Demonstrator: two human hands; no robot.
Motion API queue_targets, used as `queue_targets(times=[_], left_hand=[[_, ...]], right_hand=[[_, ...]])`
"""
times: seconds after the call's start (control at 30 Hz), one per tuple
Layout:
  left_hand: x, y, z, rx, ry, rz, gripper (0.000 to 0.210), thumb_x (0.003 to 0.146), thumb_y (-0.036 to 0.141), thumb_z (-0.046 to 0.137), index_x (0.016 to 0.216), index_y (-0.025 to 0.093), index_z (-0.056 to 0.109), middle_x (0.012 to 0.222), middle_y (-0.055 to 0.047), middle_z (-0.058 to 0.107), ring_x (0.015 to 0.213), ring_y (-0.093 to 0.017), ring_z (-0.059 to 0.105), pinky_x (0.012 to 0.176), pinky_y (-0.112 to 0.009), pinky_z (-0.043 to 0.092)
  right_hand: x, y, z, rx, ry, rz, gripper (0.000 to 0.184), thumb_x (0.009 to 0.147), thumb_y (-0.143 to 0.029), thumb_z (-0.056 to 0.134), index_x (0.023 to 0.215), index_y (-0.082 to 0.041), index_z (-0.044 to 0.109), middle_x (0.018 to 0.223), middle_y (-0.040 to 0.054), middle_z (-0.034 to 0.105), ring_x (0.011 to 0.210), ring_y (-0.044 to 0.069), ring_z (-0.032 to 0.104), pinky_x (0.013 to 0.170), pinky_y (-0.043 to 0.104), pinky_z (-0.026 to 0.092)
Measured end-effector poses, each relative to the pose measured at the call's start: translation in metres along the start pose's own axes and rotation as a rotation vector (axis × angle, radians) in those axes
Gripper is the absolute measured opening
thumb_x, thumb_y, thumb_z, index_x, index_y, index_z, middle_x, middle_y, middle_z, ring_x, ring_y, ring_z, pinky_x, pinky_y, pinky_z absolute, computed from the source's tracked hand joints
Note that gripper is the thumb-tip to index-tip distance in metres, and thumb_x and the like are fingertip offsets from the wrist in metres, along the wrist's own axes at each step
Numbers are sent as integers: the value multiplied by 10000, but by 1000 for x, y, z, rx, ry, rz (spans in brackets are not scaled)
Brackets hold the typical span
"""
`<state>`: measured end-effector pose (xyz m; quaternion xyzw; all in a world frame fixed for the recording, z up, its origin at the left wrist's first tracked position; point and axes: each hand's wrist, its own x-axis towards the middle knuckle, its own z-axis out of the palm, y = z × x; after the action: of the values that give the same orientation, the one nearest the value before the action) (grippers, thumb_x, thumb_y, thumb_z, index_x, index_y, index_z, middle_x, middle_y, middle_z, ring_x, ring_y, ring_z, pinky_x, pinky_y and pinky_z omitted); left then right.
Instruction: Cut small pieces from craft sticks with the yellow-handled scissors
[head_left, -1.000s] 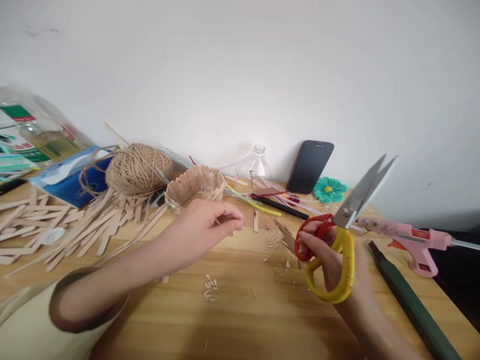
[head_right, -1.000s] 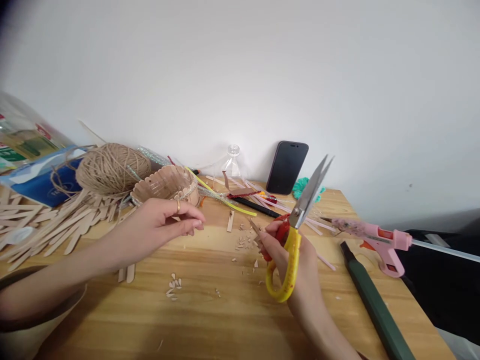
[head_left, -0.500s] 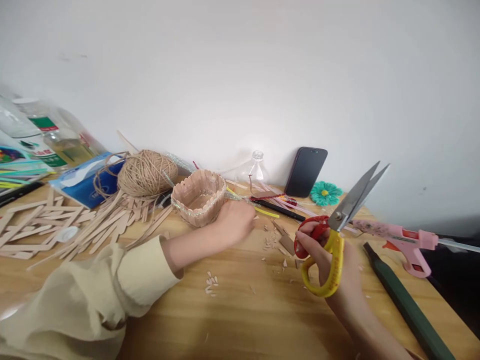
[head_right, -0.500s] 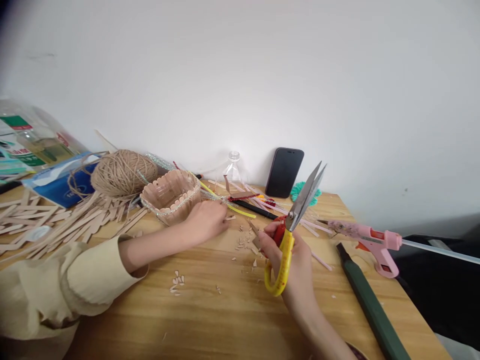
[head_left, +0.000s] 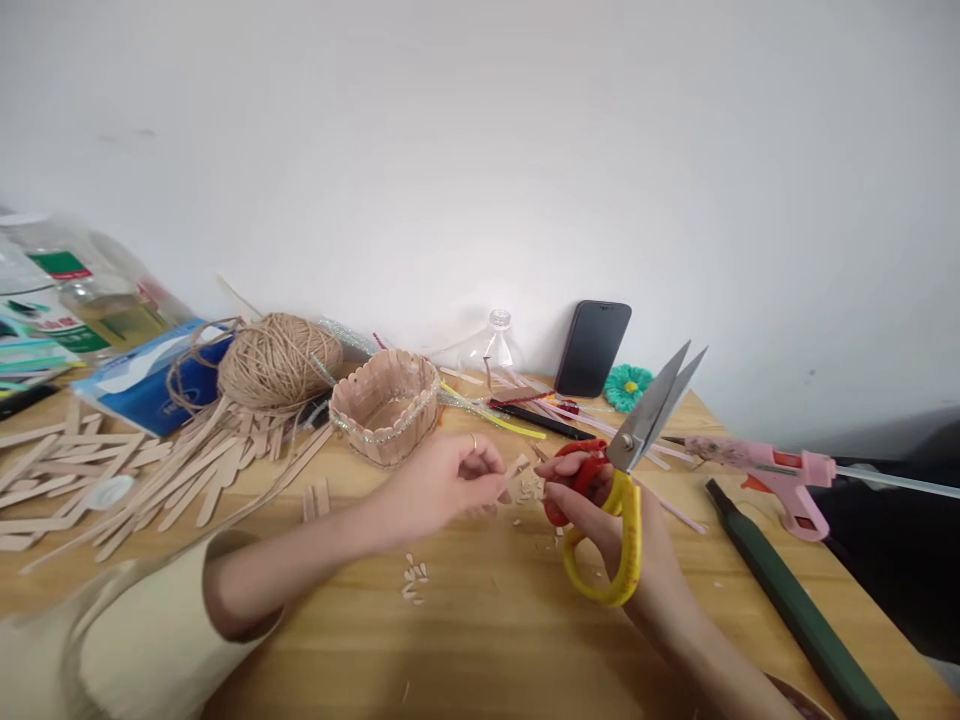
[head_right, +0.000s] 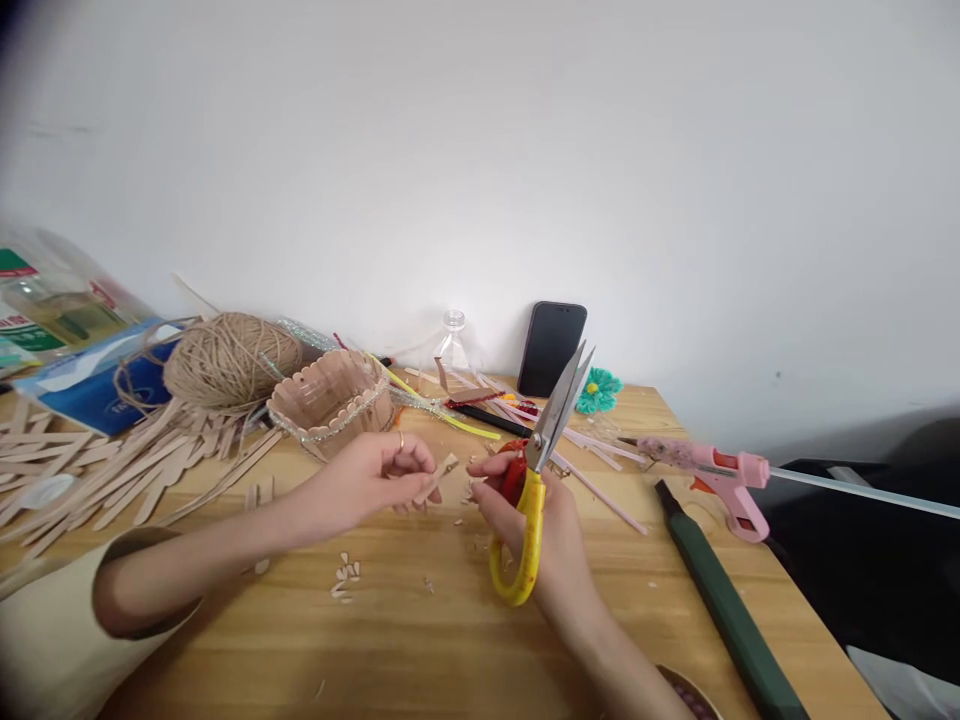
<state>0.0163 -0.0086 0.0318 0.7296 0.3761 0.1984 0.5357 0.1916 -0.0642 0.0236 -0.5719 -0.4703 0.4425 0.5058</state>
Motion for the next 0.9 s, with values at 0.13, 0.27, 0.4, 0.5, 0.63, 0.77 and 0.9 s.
queue_targets(times=[0.13, 0.27, 0.4, 0.5, 0.63, 0.77, 0.9], left_hand=[[-13, 4, 9, -275, -50, -78, 43, 750, 187, 525, 739, 156, 554, 689, 6, 615, 624, -103, 552, 600, -232, 442], [-16, 4, 11, -362, -88, -100, 60, 760, 201, 535, 737, 154, 565, 698, 15, 610, 608, -91, 527, 588, -225, 434], [-16, 2, 10, -439, -123, -137, 83, 775, 226, 537, 751, 152, 565, 719, 7, 629, 613, -89, 540, 581, -222, 449], [-16, 0, 9, -489, -149, -147, 66, 777, 204, 538, 752, 148, 564, 696, 9, 628, 603, -84, 547, 577, -216, 458], [-18, -2, 9, -562, -181, -149, 80, 783, 209, 552, 749, 138, 562, 685, -3, 635, 616, -86, 574, 578, -209, 467], [-17, -1, 8, -586, -173, -152, 100, 775, 236, 572, 757, 137, 572, 695, -8, 642, 623, -93, 579, 559, -209, 467], [-14, 2, 6, -587, -139, -205, 136, 697, 237, 647, 771, 141, 584, 680, 0, 636, 616, -104, 561, 534, -218, 465]], right_hand=[[-3, 1, 3, 60, -74, -37, 197, 666, -309, 682, 695, -181, 535, 697, 1, 529, 599, 148, 499, 558, 283, 399], [-3, 7, 2, 162, -150, -38, 184, 701, -265, 682, 687, -189, 515, 672, -28, 514, 596, 132, 499, 566, 267, 393], [-3, 14, 1, 303, -209, 7, 171, 716, -248, 703, 704, -182, 546, 661, -34, 538, 597, 115, 510, 573, 244, 402], [-4, 14, 1, 358, -241, 5, 150, 730, -233, 698, 712, -187, 557, 647, -39, 558, 585, 108, 524, 565, 231, 412], [-4, 14, 2, 415, -265, 6, 166, 722, -227, 703, 716, -193, 540, 635, -34, 582, 558, 108, 543, 548, 230, 431], [-1, 19, 2, 391, -240, 8, 182, 717, -246, 701, 719, -193, 527, 618, -35, 577, 549, 111, 543, 542, 232, 432], [1, 22, 1, 308, -192, -11, 168, 723, -250, 699, 713, -186, 543, 599, -35, 573, 544, 110, 526, 527, 221, 406]])
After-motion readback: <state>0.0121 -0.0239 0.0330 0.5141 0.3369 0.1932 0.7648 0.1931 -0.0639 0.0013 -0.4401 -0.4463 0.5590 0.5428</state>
